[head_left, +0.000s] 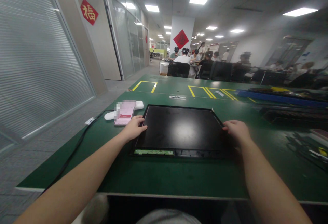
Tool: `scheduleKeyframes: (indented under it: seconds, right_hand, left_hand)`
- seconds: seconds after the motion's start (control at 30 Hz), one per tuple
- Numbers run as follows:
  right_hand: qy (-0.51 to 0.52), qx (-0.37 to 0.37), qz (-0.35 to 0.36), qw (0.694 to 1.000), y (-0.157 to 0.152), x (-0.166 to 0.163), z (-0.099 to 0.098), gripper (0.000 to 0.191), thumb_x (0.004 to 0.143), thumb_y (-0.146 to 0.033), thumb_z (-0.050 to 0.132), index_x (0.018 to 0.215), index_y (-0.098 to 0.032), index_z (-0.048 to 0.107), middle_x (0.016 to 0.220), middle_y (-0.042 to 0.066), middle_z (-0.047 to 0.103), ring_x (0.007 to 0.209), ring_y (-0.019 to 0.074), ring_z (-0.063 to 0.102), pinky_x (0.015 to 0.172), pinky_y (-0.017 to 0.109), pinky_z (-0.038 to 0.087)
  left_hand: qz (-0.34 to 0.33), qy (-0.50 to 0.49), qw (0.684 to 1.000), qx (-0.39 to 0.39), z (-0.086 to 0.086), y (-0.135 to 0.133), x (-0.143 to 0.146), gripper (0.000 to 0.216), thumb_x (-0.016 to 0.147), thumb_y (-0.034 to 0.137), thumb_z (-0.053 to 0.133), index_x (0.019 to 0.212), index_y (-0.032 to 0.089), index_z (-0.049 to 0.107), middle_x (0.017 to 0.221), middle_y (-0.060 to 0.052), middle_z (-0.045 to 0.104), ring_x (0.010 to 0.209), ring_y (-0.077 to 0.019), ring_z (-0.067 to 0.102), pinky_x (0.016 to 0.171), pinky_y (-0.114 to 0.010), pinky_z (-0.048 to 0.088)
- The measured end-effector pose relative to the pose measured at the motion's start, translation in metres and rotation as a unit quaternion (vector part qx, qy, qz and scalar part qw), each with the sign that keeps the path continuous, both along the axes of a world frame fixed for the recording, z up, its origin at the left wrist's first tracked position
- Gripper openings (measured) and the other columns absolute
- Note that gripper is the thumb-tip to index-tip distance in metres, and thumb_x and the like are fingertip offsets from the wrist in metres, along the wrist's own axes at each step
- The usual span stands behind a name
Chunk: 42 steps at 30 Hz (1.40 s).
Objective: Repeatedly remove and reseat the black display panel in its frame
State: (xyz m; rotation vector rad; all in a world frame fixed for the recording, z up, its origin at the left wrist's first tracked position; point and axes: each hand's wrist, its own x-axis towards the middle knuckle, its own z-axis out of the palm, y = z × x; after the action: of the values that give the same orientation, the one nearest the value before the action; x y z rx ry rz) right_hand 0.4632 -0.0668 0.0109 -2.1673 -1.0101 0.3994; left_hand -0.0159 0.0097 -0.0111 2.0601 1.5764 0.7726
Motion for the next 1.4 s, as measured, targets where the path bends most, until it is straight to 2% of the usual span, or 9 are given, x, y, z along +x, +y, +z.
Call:
scheduleKeyframes:
  seconds: [0.33, 0.6, 0.9, 1.0, 1.1, 1.2, 1.3, 1.4]
  right_hand:
    - [-0.002, 0.004, 0.005, 1.0, -0.001, 0.0, 0.001, 0.024, 0.07, -0.033, 0.06, 0.083, -0.018, 0.075, 0.076, 0.008, 0.076, 0.056, 0.0187, 0.063, 0.057, 0.031, 0.046]
    - [-0.003, 0.012, 0.009, 1.0, -0.001, 0.001, 0.0, 0.028, 0.069, -0.033, 0.059, 0.085, -0.017, 0.075, 0.077, 0.009, 0.076, 0.056, 0.0186, 0.062, 0.056, 0.031, 0.047]
    - [-0.03, 0.008, 0.018, 0.999, -0.001, 0.002, -0.001, 0.028, 0.071, -0.035, 0.058, 0.085, -0.018, 0.075, 0.076, 0.009, 0.076, 0.056, 0.0191, 0.063, 0.056, 0.031, 0.045]
    - [-0.043, -0.008, 0.02, 0.999, 0.0, 0.003, -0.001, 0.028, 0.073, -0.035, 0.058, 0.087, -0.019, 0.076, 0.077, 0.007, 0.076, 0.059, 0.0201, 0.065, 0.059, 0.031, 0.046]
    - [-0.065, -0.013, 0.025, 0.997, 0.0, 0.001, 0.0, 0.029, 0.075, -0.034, 0.056, 0.091, -0.021, 0.077, 0.079, 0.006, 0.077, 0.07, 0.0221, 0.068, 0.065, 0.033, 0.047]
    - [-0.106, 0.017, 0.037, 0.993, 0.0, -0.003, 0.0, 0.029, 0.075, -0.032, 0.056, 0.092, -0.022, 0.078, 0.086, 0.006, 0.077, 0.086, 0.0241, 0.069, 0.075, 0.033, 0.049]
    - [-0.13, 0.054, 0.091, 0.986, 0.002, -0.006, -0.002, 0.031, 0.075, -0.031, 0.057, 0.096, -0.023, 0.079, 0.097, 0.006, 0.077, 0.095, 0.0238, 0.069, 0.084, 0.032, 0.05]
    - [-0.138, 0.048, 0.15, 0.978, 0.004, -0.007, -0.006, 0.036, 0.075, -0.029, 0.058, 0.104, -0.025, 0.079, 0.105, 0.004, 0.076, 0.098, 0.0233, 0.069, 0.089, 0.032, 0.05]
  left_hand:
    - [-0.014, 0.013, 1.0, -0.003, -0.002, 0.002, -0.002, 0.05, 0.071, 0.042, 0.064, 0.109, 0.012, 0.072, 0.141, -0.019, 0.053, 0.13, -0.0339, 0.054, 0.11, -0.044, 0.044]
    - [-0.011, 0.047, 0.999, -0.002, 0.007, -0.006, 0.002, 0.049, 0.074, 0.041, 0.063, 0.111, 0.01, 0.071, 0.142, -0.02, 0.052, 0.131, -0.0344, 0.053, 0.111, -0.042, 0.043]
    - [-0.03, 0.108, 0.994, 0.009, 0.012, -0.009, 0.005, 0.052, 0.078, 0.041, 0.058, 0.116, 0.006, 0.068, 0.141, -0.022, 0.05, 0.134, -0.0361, 0.049, 0.116, -0.045, 0.035]
    - [-0.044, 0.122, 0.991, 0.021, 0.014, -0.011, 0.005, 0.06, 0.079, 0.042, 0.058, 0.127, 0.005, 0.062, 0.145, -0.023, 0.047, 0.137, -0.0362, 0.046, 0.118, -0.046, 0.033]
    - [-0.078, 0.128, 0.988, 0.037, 0.02, -0.017, 0.002, 0.07, 0.079, 0.046, 0.06, 0.137, 0.007, 0.055, 0.151, -0.024, 0.04, 0.14, -0.038, 0.041, 0.117, -0.05, 0.032]
    - [-0.15, 0.143, 0.977, 0.048, 0.031, -0.023, -0.003, 0.067, 0.077, 0.051, 0.066, 0.133, 0.016, 0.061, 0.152, -0.019, 0.043, 0.14, -0.0388, 0.041, 0.116, -0.052, 0.033]
    - [-0.222, 0.154, 0.963, 0.019, 0.042, -0.028, -0.008, 0.066, 0.075, 0.051, 0.071, 0.135, 0.023, 0.061, 0.155, -0.014, 0.041, 0.14, -0.036, 0.042, 0.114, -0.048, 0.037]
    - [-0.269, 0.152, 0.951, -0.012, 0.047, -0.032, -0.01, 0.07, 0.072, 0.049, 0.077, 0.136, 0.027, 0.06, 0.156, -0.01, 0.043, 0.14, -0.0338, 0.044, 0.113, -0.045, 0.039]
